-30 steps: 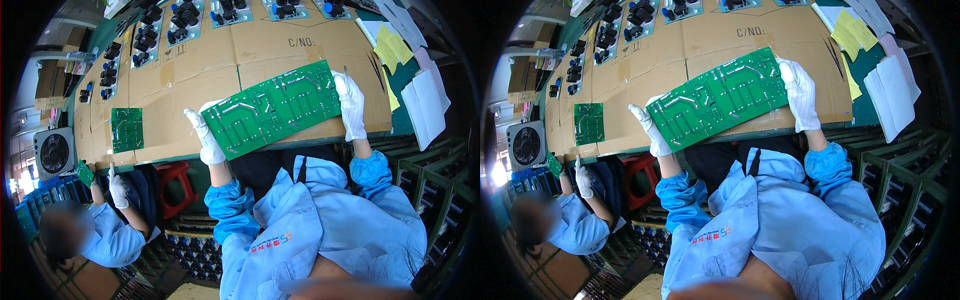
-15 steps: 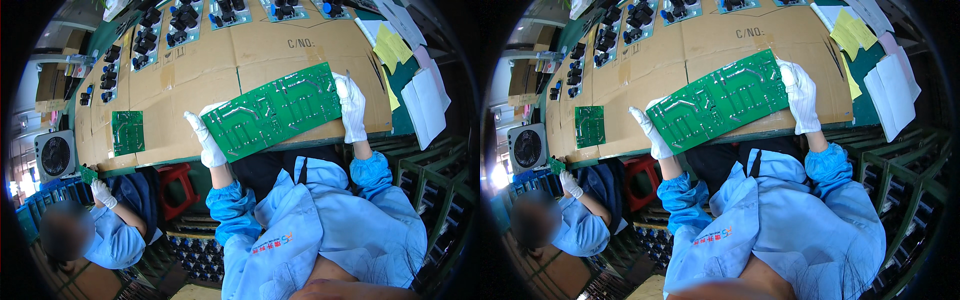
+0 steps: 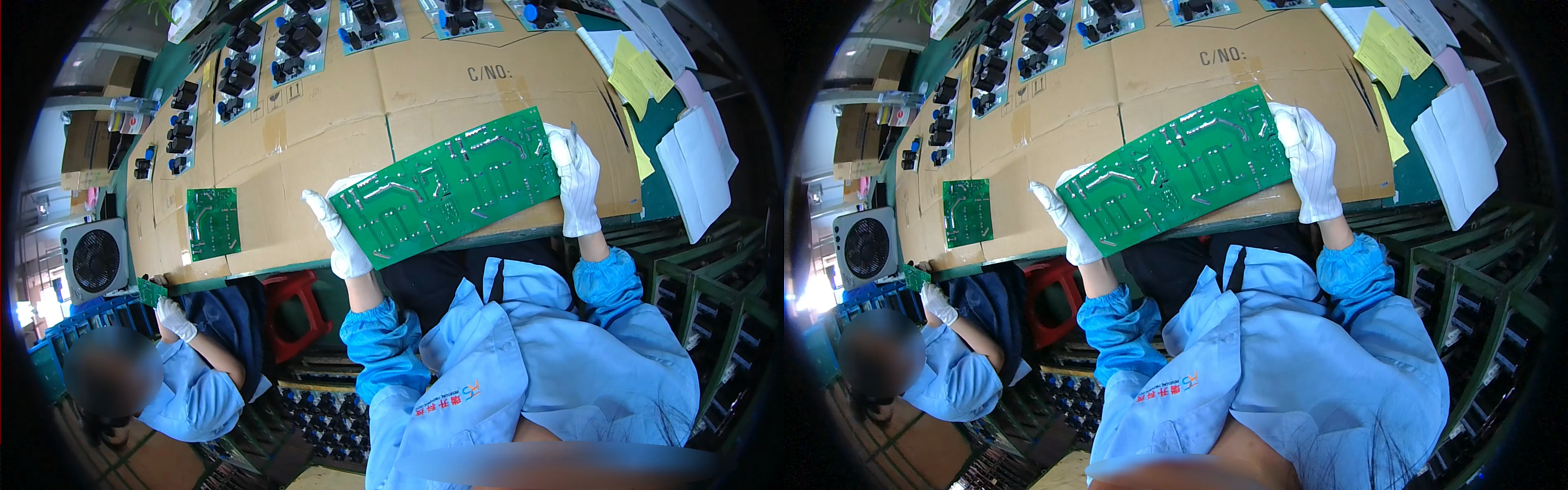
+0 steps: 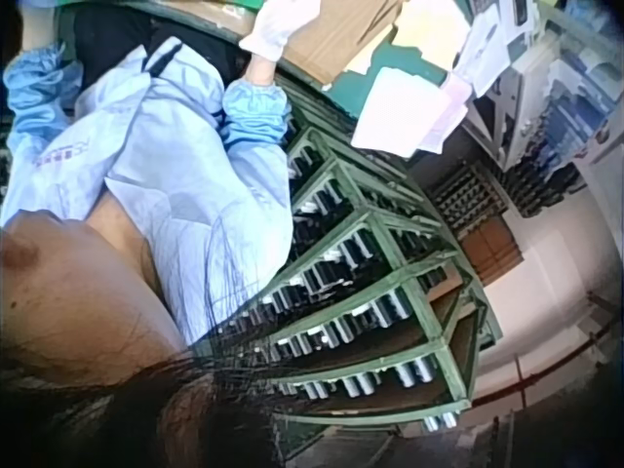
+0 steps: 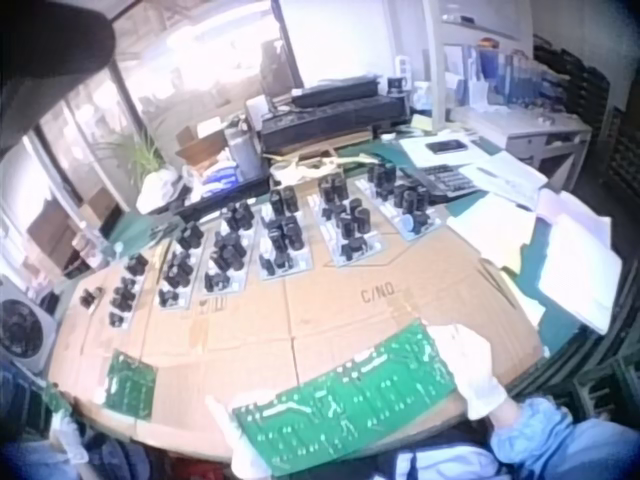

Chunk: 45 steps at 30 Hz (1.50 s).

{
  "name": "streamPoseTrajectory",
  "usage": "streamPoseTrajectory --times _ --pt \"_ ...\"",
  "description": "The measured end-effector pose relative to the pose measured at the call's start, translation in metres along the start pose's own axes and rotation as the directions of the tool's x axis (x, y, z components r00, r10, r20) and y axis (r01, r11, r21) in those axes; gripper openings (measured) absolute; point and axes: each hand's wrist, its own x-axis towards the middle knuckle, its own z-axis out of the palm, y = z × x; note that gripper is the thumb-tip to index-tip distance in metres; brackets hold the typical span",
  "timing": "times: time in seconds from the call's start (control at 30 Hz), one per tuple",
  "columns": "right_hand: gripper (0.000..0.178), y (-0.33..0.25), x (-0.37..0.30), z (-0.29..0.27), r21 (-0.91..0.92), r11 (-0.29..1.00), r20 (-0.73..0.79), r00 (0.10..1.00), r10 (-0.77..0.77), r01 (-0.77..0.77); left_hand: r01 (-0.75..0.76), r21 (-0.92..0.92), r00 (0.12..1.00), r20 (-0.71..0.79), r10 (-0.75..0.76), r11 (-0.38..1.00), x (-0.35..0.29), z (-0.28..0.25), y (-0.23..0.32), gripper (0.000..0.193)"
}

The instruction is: The person picks up a circuit board, turns it over, and scrapes the back with a handheld blade. They turn the board back over, scrape the front, and then place it onto a storage rack.

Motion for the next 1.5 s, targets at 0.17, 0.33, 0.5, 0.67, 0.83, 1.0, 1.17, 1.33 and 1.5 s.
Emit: streamPoseTrajectory --times 0.17,0.33,0.5,0.67,0.83,1.0,1.17,1.33,1.5 --pt "0.035 0.003 -0.002 -0.001 0.117 0.989 0.019 0.996 0.083 -0.085 -0.011 0.021 1.000 -0.009 0.011 1.000 0.002 -0.003 -0.003 0.080" --pt "0.033 -0.023 0.002 -0.001 0.162 0.980 0.056 0.992 0.109 -0.117 -0.009 0.016 1.000 0.002 0.009 1.000 0.002 -0.006 -0.006 0.079" --pt "0.028 -0.035 0.003 -0.002 0.174 0.978 0.087 0.991 0.104 -0.118 -0.021 0.045 1.000 0.017 0.021 0.999 0.001 -0.006 -0.004 0.079" --pt "0.026 -0.018 0.001 -0.001 0.057 0.998 0.004 1.000 0.019 -0.019 -0.014 0.022 1.000 0.015 0.013 1.000 0.002 -0.007 -0.005 0.079" --pt "0.024 -0.040 0.005 -0.001 0.080 0.997 0.037 0.999 0.005 -0.008 -0.006 0.001 1.000 0.000 0.006 1.000 0.001 -0.008 -0.006 0.080" --pt "0.023 -0.052 0.007 -0.003 0.120 0.991 0.056 0.997 0.050 -0.057 -0.015 -0.010 1.000 0.027 0.015 1.000 0.000 -0.003 -0.004 0.079" --pt "0.021 -0.045 0.007 -0.001 0.173 0.982 0.043 0.996 0.075 -0.081 -0.016 -0.026 1.000 0.020 0.017 1.000 0.001 -0.004 -0.005 0.077" --pt "0.021 -0.036 0.006 -0.001 0.071 0.997 0.037 0.999 0.000 -0.002 0.005 -0.083 0.999 0.044 -0.001 0.996 0.002 -0.004 -0.005 0.075" --pt "0.021 -0.038 0.007 -0.001 0.053 0.996 0.039 0.996 -0.080 0.078 -0.045 -0.017 0.999 0.003 0.045 0.999 0.002 -0.002 -0.005 0.073"
